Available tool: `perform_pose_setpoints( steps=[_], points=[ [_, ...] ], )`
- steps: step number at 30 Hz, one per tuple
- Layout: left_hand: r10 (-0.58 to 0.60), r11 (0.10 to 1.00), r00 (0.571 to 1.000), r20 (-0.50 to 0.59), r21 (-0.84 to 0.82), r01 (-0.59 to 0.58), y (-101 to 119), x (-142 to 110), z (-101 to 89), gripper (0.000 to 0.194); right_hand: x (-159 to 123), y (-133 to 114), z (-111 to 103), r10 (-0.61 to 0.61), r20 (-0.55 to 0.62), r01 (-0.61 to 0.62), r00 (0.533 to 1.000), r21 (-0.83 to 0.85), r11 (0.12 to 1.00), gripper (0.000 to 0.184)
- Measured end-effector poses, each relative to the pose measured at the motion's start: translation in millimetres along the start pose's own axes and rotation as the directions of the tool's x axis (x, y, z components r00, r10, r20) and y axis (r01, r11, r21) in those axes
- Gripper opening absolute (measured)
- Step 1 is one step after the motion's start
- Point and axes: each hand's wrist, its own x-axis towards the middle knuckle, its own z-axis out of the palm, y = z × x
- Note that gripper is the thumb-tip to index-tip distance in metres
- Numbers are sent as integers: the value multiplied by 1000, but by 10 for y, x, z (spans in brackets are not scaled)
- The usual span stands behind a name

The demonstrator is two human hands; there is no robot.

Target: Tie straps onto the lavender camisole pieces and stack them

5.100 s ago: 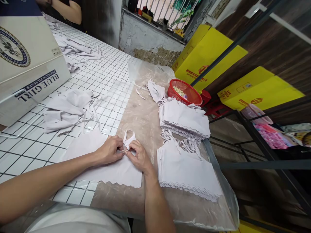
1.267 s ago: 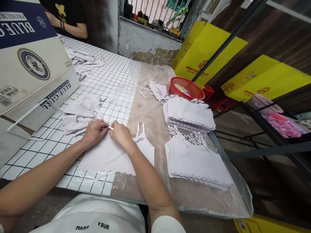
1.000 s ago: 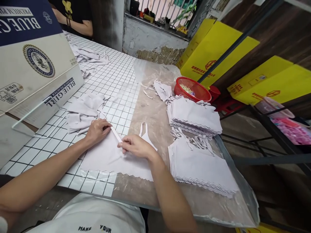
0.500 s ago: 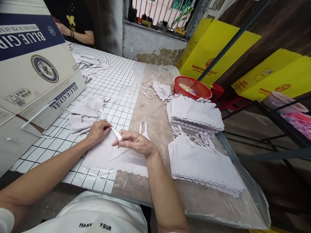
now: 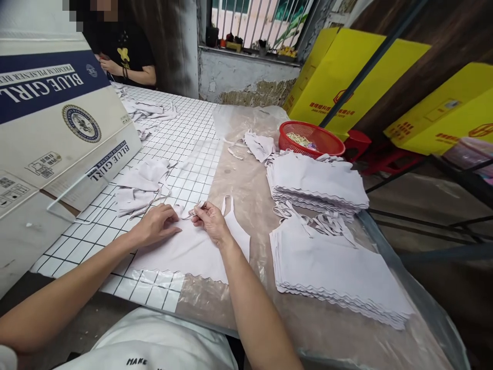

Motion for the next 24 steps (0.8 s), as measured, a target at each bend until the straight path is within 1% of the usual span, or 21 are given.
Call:
perform_pose_setpoints(
  steps=[2, 5, 8, 10, 11, 14, 16, 19, 21, 22, 24],
  points=[
    [-2, 1000, 1000, 14, -4, 2, -10, -14, 37, 16, -26, -10, -9, -4, 4, 5, 1000, -13, 1000, 49],
    [1, 1000, 1000, 20, -27, -1, -40, -24, 48, 16, -46, 1, -10, 23, 18, -22, 1000, -40, 999, 49],
    [11, 998, 999, -48, -66, -14, -38, -16, 2, 17, -32, 23, 9, 35, 1, -35, 999, -62, 997, 48],
    [14, 991, 995, -101, -132, -28, 2, 3, -45, 18, -21, 28, 31, 16, -28, -19, 999, -97, 995, 45],
    [11, 982, 994, -108, -186, -31, 32, 17, -67, 18, -19, 29, 44, -6, -41, 2, 999, -117, 993, 42],
    [-21, 932, 997, -76, -363, -8, 132, 72, -99, 20, -31, 34, 82, -87, -38, 80, 996, -156, 985, 36],
    [-39, 911, 996, -79, -412, 3, 181, 123, -98, 18, -38, 37, 102, -112, -13, 108, 994, -171, 979, 35],
    [0, 932, 990, -139, -359, -50, 217, 227, -140, 17, -5, -25, 141, -123, -10, 118, 992, -211, 970, 36],
    [59, 954, 974, -218, -276, -119, 238, 317, -247, 18, 61, -160, 196, -136, -10, 130, 991, -248, 960, 38],
    [90, 962, 958, -272, -225, -154, 252, 366, -326, 19, 106, -258, 235, -152, 2, 147, 988, -270, 952, 38],
    [137, 973, 909, -394, -121, -199, 288, 460, -509, 20, 206, -485, 329, -208, 52, 214, 977, -316, 925, 37]
  ],
)
